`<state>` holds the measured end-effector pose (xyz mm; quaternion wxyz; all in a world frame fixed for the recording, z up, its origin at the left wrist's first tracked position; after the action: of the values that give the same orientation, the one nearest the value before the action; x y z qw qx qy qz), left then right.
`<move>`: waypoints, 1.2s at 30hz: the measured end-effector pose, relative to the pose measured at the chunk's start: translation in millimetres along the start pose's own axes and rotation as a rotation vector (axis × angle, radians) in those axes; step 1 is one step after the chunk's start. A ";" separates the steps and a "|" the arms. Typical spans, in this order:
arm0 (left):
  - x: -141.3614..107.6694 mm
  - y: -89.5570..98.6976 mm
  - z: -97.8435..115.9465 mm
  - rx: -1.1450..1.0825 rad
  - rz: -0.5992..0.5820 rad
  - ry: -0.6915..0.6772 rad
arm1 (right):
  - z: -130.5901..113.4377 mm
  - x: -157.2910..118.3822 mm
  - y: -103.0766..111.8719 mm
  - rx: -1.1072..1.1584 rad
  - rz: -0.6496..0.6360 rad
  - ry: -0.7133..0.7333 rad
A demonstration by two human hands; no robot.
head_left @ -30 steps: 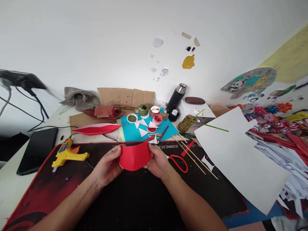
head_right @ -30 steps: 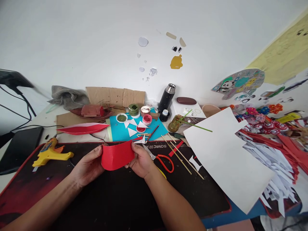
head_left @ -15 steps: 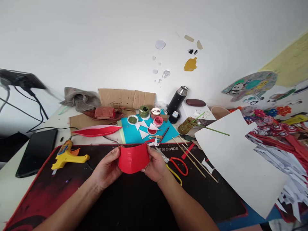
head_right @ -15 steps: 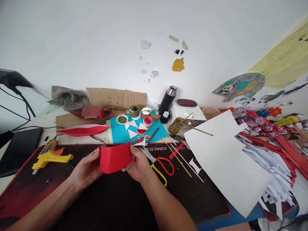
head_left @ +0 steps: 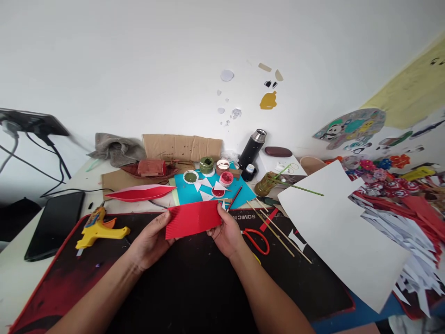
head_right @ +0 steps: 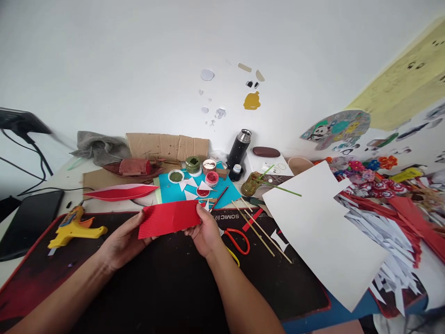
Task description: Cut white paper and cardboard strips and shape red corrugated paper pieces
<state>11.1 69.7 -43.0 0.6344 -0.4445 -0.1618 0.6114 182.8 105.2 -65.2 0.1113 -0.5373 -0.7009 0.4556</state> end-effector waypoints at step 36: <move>-6.2 -12.0 2.2 -0.144 0.145 -0.012 | 7.1 -9.9 -9.7 0.013 -0.123 -0.050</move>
<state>15.8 66.6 -30.6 0.5539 -0.4958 -0.1767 0.6451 175.9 93.0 -58.5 0.1248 -0.4810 -0.7323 0.4656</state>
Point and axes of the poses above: each hand's wrist, its own x-axis towards the middle knuckle, its own y-axis out of the back of the hand, z = x × y, the point moved 8 cm from there along x, towards the middle knuckle, and after that the axes turned 7 degrees about -z, right-handed, at the moved point
